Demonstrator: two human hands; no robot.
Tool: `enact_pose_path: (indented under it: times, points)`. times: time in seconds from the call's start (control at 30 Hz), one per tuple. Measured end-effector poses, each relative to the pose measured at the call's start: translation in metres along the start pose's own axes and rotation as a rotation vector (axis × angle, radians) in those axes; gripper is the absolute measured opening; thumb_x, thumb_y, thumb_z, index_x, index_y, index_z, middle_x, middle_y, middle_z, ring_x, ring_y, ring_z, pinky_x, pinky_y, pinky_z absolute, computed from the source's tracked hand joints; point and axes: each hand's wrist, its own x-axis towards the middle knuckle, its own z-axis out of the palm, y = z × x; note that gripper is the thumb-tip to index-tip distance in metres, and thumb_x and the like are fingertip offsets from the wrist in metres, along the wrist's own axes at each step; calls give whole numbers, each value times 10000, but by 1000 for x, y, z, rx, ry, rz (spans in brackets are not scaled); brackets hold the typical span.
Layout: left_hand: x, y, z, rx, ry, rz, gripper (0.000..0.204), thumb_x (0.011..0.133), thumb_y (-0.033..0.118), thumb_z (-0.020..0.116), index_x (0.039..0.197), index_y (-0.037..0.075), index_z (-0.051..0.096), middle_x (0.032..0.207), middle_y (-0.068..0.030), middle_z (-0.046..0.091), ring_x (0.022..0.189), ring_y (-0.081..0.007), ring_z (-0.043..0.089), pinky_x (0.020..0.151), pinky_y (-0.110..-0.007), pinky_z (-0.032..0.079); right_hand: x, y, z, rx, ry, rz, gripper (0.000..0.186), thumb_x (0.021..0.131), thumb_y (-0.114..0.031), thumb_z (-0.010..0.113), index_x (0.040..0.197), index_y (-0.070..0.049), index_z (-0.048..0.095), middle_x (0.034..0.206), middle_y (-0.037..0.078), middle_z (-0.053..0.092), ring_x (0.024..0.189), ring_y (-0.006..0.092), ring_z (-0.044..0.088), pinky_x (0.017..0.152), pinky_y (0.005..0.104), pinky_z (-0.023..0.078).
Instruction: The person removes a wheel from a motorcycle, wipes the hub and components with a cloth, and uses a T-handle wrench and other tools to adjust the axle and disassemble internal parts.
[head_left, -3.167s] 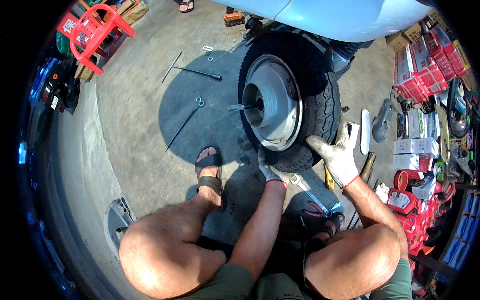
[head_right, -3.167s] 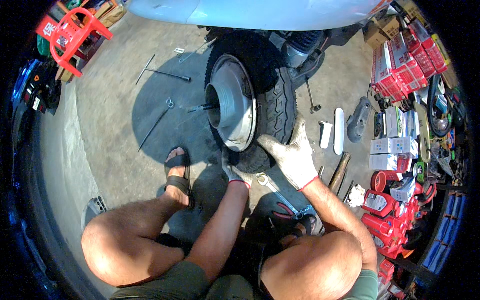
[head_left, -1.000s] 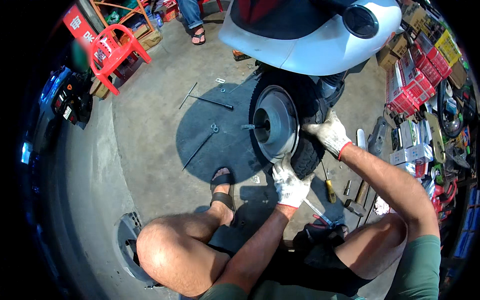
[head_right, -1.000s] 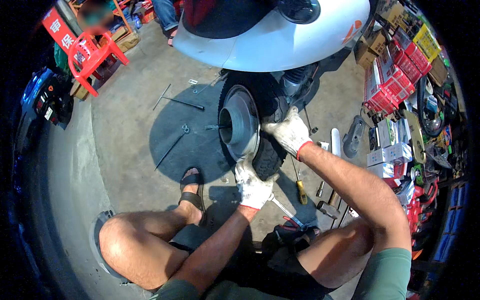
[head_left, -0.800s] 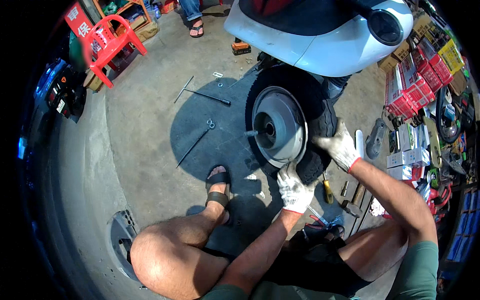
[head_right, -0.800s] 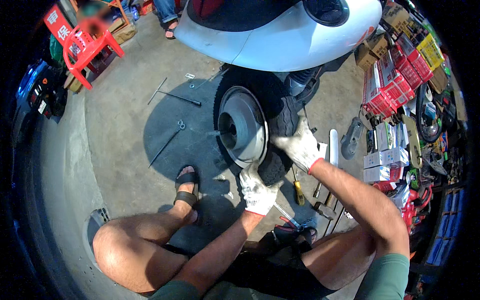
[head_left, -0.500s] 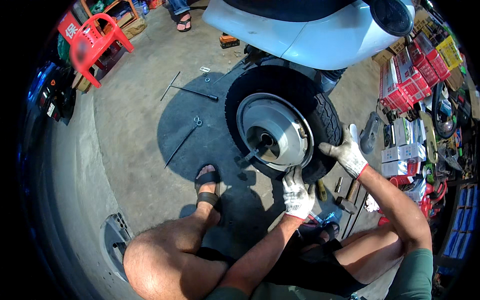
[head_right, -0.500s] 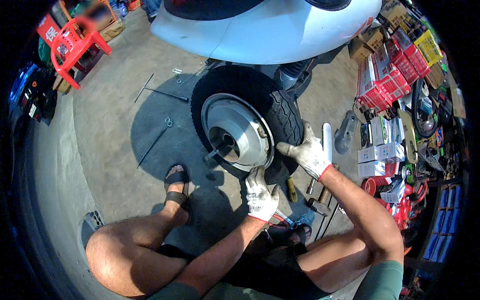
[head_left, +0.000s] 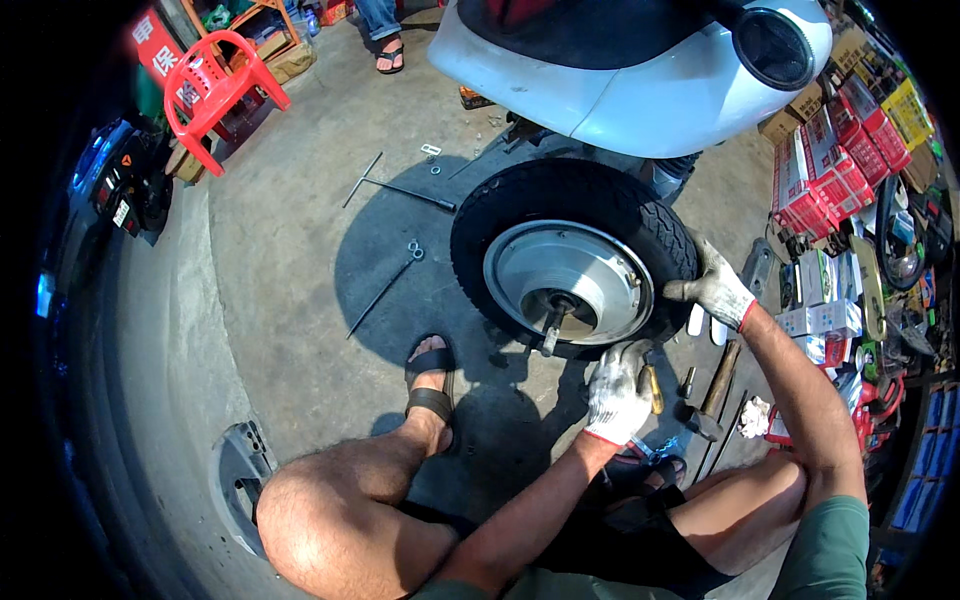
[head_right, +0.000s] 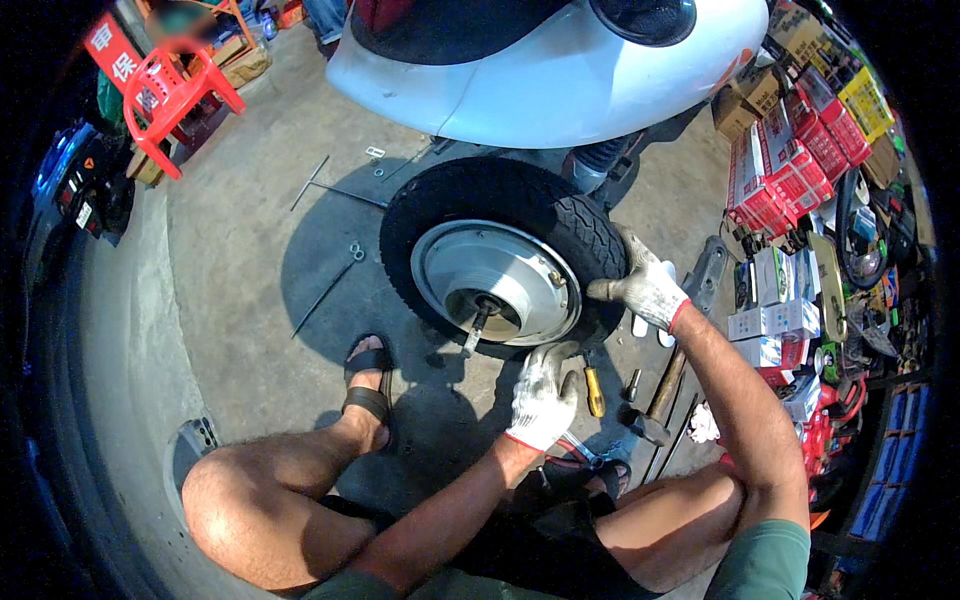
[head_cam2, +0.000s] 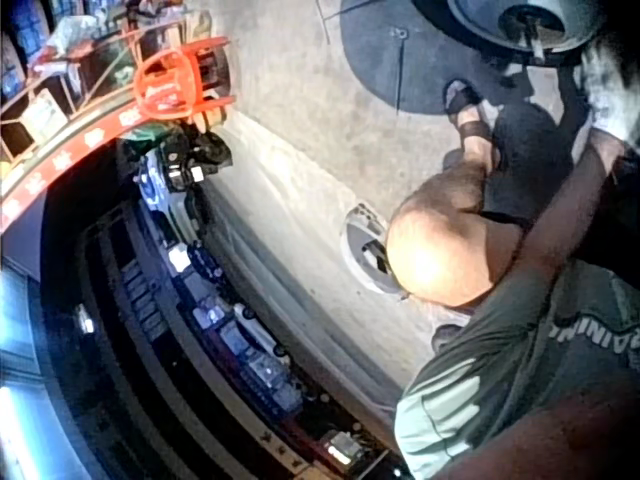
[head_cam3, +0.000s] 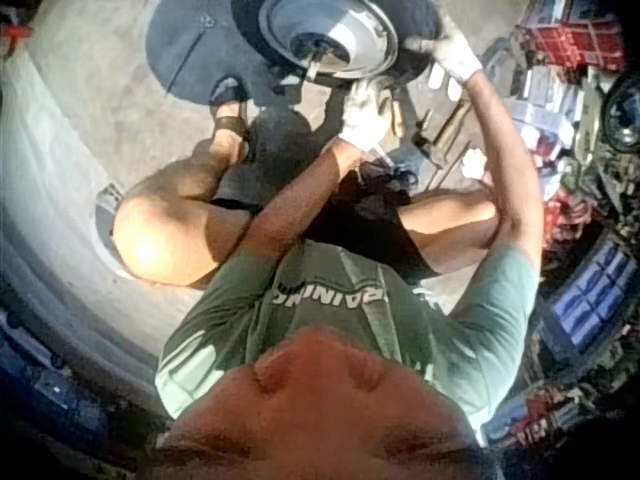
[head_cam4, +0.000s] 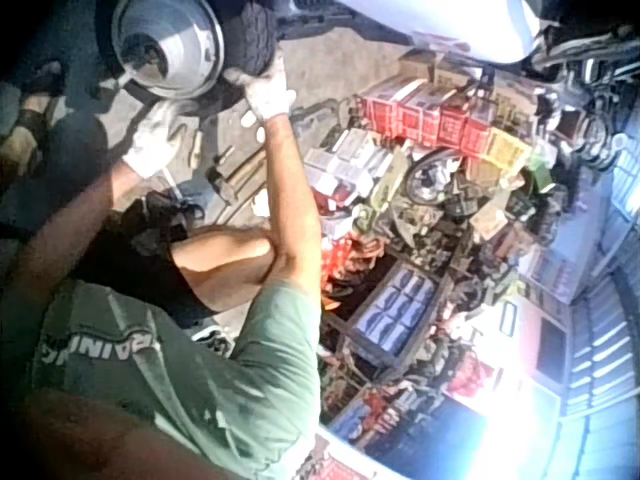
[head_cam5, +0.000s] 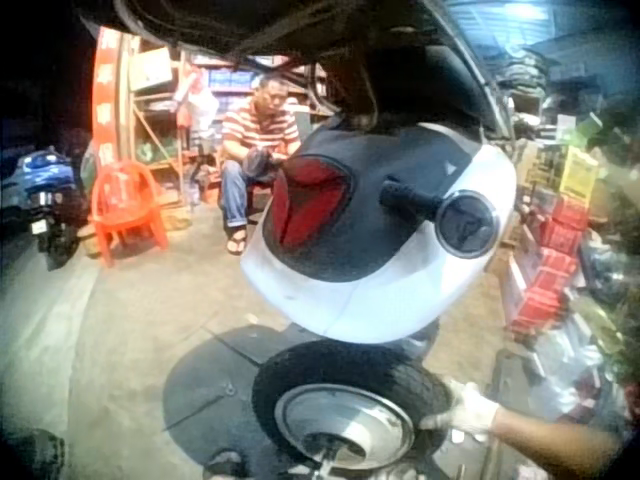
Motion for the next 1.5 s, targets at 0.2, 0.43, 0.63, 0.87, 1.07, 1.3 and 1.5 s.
enact_pose_path:
  times: [0.2, 0.43, 0.63, 0.87, 1.07, 1.3, 1.5]
  points:
    - [54, 28, -46, -233, 424, 27, 374, 866, 74, 647, 1214, -6, 535, 1137, -174, 619, 1017, -317, 608, 932, -388, 478, -2, -5, 0, 50, -5, 0, 945, 677, -97, 856, 1462, 12, 341, 1384, 174, 514, 1281, 231, 492, 1100, 341, 384]
    - [191, -51, -134, 216, 554, -85, 482, 982, 335, 490, 1271, -47, 546, 1303, -288, 540, 1237, -420, 487, 1065, -455, 376, -4, 3, -4, -155, -7, -39, 1064, 685, -295, 859, 1493, 43, 254, 1458, 267, 420, 1361, 319, 426, 1128, 346, 346]
    - [235, -134, -182, -259, 114, -590, 655, 983, 501, 442, 1264, -77, 571, 1258, -193, 629, 1147, -272, 602, 979, -361, 455, -8, 6, -6, -144, 10, 8, 1004, 698, -269, 849, 1488, 2, 291, 1406, 233, 496, 1302, 293, 497, 1091, 346, 392]
    - [214, -164, -179, -544, -32, -531, 582, 1018, 469, 418, 1329, -4, 555, 1276, -127, 625, 1154, -228, 596, 1016, -350, 448, -24, 10, -28, -165, -50, 134, 961, 703, -243, 837, 1477, -24, 311, 1376, 217, 522, 1282, 289, 514, 1080, 351, 405]
    - [200, -207, -159, -856, 221, -504, 514, 1013, 371, 456, 1270, -57, 574, 1203, -153, 653, 1046, -236, 644, 920, -331, 507, -21, 22, -17, -491, 61, 98, 924, 710, -246, 827, 1458, -40, 326, 1329, 239, 553, 1243, 322, 549, 1053, 377, 423]
    - [199, -207, -156, -473, 330, -342, 373, 1003, 231, 437, 1150, -62, 615, 1067, -156, 653, 976, -233, 633, 888, -330, 509, -33, 52, -12, -262, 97, 92, 930, 701, -278, 847, 1434, -14, 339, 1256, 246, 593, 1166, 344, 595, 1034, 375, 438]
    - [219, -109, -191, -347, 187, -78, 384, 1018, 236, 419, 1149, -63, 622, 1077, -171, 639, 977, -211, 613, 871, -343, 499, -45, 81, 36, 93, 208, -93, 794, 707, -231, 855, 1334, -2, 426, 1223, 194, 587, 1134, 308, 590, 1008, 348, 456]
